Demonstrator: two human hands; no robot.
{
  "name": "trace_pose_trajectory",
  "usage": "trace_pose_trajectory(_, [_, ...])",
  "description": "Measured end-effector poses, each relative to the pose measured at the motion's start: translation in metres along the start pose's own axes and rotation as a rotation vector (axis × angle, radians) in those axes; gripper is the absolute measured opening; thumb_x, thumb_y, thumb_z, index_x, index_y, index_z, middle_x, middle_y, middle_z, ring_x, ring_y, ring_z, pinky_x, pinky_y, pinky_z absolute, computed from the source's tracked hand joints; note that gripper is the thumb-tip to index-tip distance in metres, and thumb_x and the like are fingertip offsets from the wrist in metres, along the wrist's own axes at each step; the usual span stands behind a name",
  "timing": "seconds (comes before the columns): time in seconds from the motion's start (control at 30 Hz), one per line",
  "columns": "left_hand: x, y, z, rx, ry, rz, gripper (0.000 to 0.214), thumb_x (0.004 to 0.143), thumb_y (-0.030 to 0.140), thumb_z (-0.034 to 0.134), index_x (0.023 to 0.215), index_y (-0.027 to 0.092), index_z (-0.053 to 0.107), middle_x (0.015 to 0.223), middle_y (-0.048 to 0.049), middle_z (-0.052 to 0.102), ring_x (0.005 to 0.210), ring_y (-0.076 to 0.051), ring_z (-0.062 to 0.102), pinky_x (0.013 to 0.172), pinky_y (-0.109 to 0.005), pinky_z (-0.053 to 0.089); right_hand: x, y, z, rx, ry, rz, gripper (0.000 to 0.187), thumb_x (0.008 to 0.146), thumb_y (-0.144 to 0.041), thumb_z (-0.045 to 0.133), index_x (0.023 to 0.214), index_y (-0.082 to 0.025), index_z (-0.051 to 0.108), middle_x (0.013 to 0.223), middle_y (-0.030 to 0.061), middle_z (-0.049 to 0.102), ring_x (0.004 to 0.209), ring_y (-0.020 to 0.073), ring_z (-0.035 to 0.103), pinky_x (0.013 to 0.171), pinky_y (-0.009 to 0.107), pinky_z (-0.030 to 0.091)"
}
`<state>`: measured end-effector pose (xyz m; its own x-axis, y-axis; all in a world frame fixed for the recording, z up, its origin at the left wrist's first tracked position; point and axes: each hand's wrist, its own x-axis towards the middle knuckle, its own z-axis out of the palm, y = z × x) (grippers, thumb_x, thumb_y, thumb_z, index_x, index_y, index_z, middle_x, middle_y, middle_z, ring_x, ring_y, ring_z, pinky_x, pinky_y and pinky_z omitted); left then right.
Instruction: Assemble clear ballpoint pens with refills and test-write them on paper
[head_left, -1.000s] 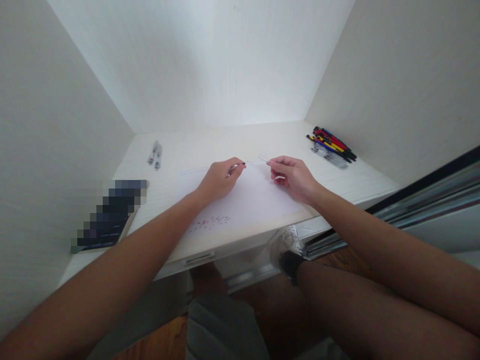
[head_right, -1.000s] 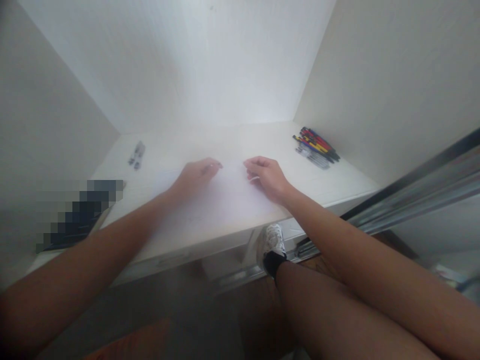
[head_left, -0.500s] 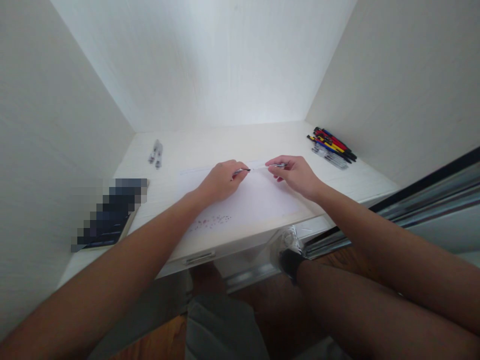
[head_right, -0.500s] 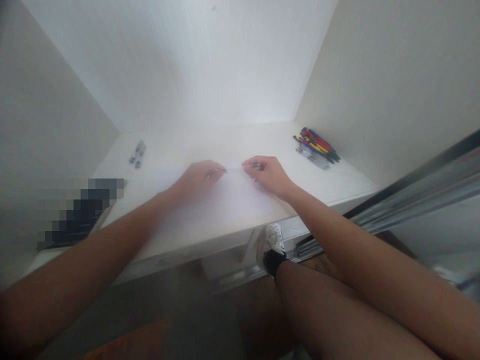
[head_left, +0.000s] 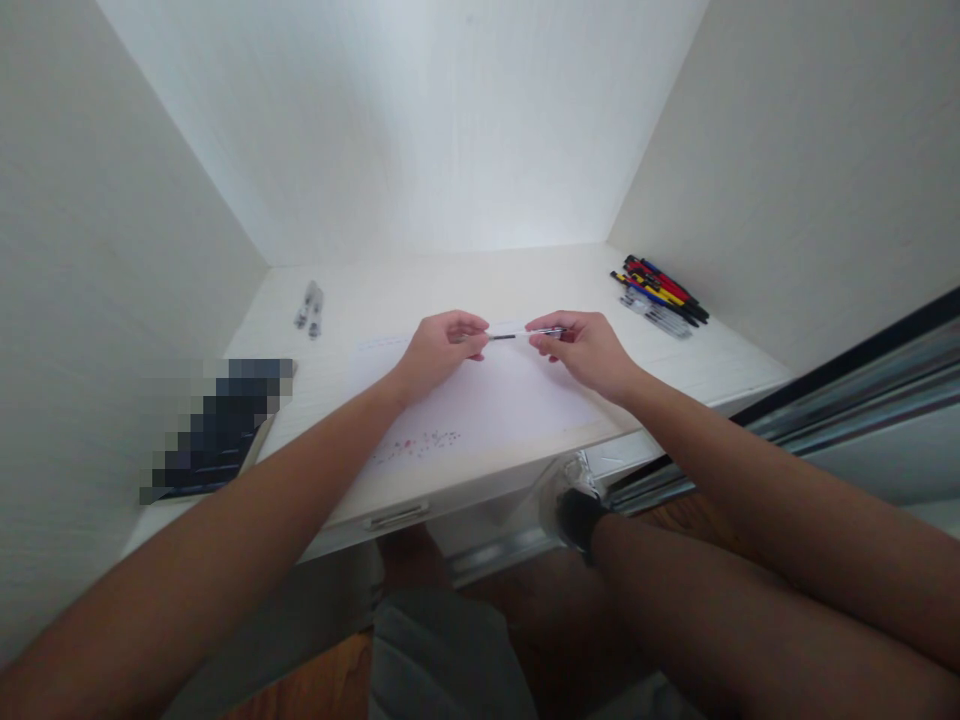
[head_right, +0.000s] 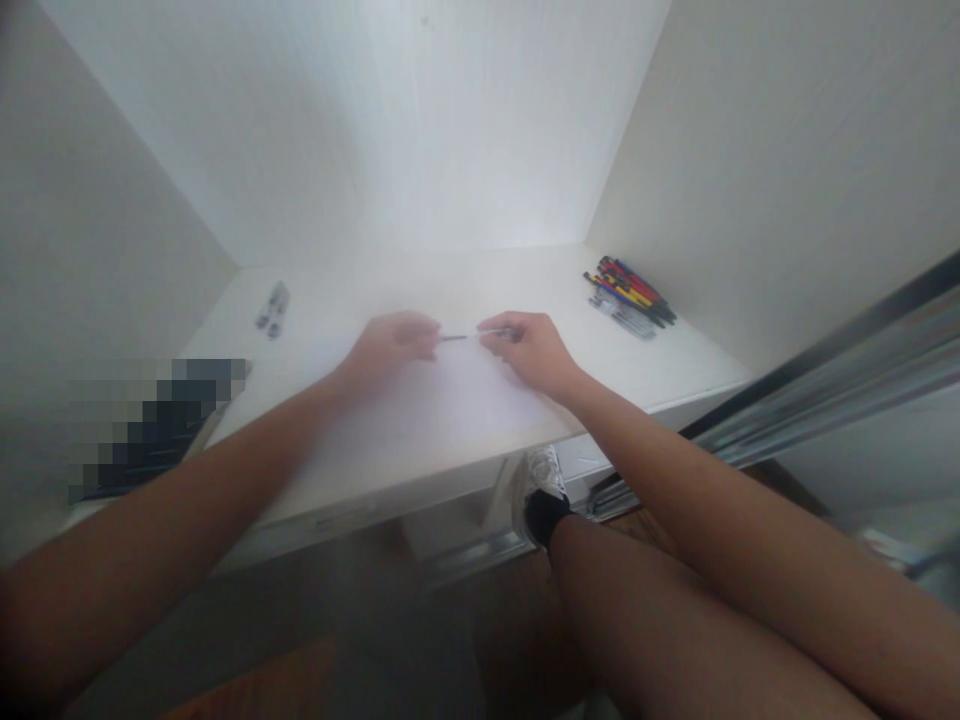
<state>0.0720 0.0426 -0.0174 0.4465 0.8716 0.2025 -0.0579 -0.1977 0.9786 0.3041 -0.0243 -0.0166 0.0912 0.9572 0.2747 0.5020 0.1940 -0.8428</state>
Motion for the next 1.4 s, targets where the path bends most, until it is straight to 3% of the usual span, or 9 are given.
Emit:
trace_pose_trajectory(0.2, [-0.006, 0.010, -0.001, -0.270, 0.034, -0.141, 0.026, 0.067, 0.008, 0.093, 0.079, 0.015, 0.070, 0.078, -0.0070, 0.074, 0.072, -0.017, 0.066, 0.077, -0.033, 0.058, -0.002, -0.003, 0.001, 0.052, 0.060, 0.018, 0.032, 0.079, -0.041, 0.082, 0.101, -0.018, 0.082, 0.074, 0.0043, 0.073, 0.063, 0.0159, 0.062, 0.064, 0.034, 0.051])
trace_pose_trajectory(0.3, [-0.001, 0.004, -0.001, -0.274, 0.041, -0.197, 0.021, 0.080, 0.028, 0.090, 0.078, 0.015, 0.073, 0.083, -0.0103, 0.075, 0.070, -0.018, 0.066, 0.072, -0.033, 0.057, -0.002, -0.004, 0.003, 0.071, 0.079, 0.022, 0.034, 0.078, -0.042, 0.083, 0.100, -0.017, 0.082, 0.072, 0.0042, 0.072, 0.062, 0.0157, 0.062, 0.064, 0.034, 0.052])
trace_pose_trajectory(0.4, [0.004, -0.002, 0.001, -0.339, 0.075, -0.280, 0.035, 0.098, 0.045, 0.070, 0.078, 0.016, 0.074, 0.068, -0.0064, 0.066, 0.054, -0.014, 0.054, 0.058, -0.031, 0.051, -0.002, -0.006, 0.003, 0.090, 0.095, 0.034, 0.035, 0.077, -0.043, 0.084, 0.099, -0.017, 0.082, 0.069, 0.0036, 0.071, 0.060, 0.0156, 0.061, 0.063, 0.034, 0.051])
trace_pose_trajectory(0.5, [0.006, -0.001, 0.002, -0.490, 0.073, -0.349, 0.035, 0.106, 0.031, 0.055, 0.084, 0.013, 0.076, 0.061, -0.0020, 0.056, 0.050, -0.010, 0.046, 0.054, -0.025, 0.046, -0.002, -0.006, 0.004, 0.107, 0.106, 0.043, 0.034, 0.076, -0.041, 0.085, 0.100, -0.016, 0.082, 0.068, 0.0035, 0.071, 0.060, 0.0154, 0.061, 0.062, 0.033, 0.051])
trace_pose_trajectory(0.63, [0.003, 0.005, 0.001, -0.611, 0.035, -0.393, 0.025, 0.101, 0.010, 0.052, 0.089, 0.010, 0.074, 0.070, -0.0037, 0.061, 0.059, -0.009, 0.053, 0.061, -0.021, 0.050, -0.001, -0.006, 0.004, 0.123, 0.121, 0.063, 0.035, 0.076, -0.039, 0.084, 0.101, -0.015, 0.082, 0.068, 0.0040, 0.072, 0.060, 0.0152, 0.061, 0.062, 0.032, 0.050])
trace_pose_trajectory(0.8, [0.002, 0.005, 0.001, -0.604, 0.075, -0.381, 0.023, 0.101, 0.012, 0.058, 0.078, 0.014, 0.063, 0.075, -0.0041, 0.066, 0.062, -0.010, 0.058, 0.067, -0.024, 0.054, -0.003, -0.008, 0.003, 0.100, 0.114, 0.028, 0.033, 0.080, -0.041, 0.082, 0.102, -0.016, 0.083, 0.072, 0.0046, 0.073, 0.060, 0.0146, 0.059, 0.063, 0.033, 0.050])
trace_pose_trajectory(1.07, [0.006, -0.001, 0.001, -0.528, 0.114, -0.334, 0.023, 0.099, 0.020, 0.067, 0.078, 0.015, 0.060, 0.075, -0.0017, 0.064, 0.052, -0.005, 0.045, 0.054, -0.019, 0.047, -0.007, -0.010, -0.001, -0.091, 0.052, -0.126, 0.031, 0.093, -0.045, 0.070, 0.101, -0.018, 0.084, 0.071, 0.0039, 0.074, 0.061, 0.0157, 0.060, 0.062, 0.031, 0.047])
trace_pose_trajectory(1.27, [0.009, -0.008, -0.001, -0.346, 0.123, -0.229, 0.026, 0.094, 0.027, 0.072, 0.074, 0.021, 0.057, 0.071, -0.0025, 0.061, 0.064, -0.012, 0.052, 0.066, -0.025, 0.052, -0.009, -0.009, -0.003, -0.146, -0.043, -0.108, 0.041, 0.098, -0.049, 0.064, 0.081, -0.017, 0.082, 0.068, 0.0053, 0.076, 0.058, 0.0136, 0.062, 0.065, 0.030, 0.048])
trace_pose_trajectory(1.4, [0.010, -0.012, -0.002, -0.255, 0.113, -0.165, 0.027, 0.093, 0.031, 0.074, 0.074, 0.022, 0.056, 0.070, -0.0033, 0.059, 0.070, -0.016, 0.057, 0.071, -0.029, 0.056, -0.008, -0.008, -0.003, -0.131, -0.055, -0.051, 0.044, 0.098, -0.054, 0.065, 0.083, -0.017, 0.083, 0.070, 0.0063, 0.077, 0.057, 0.0138, 0.063, 0.063, 0.030, 0.047])
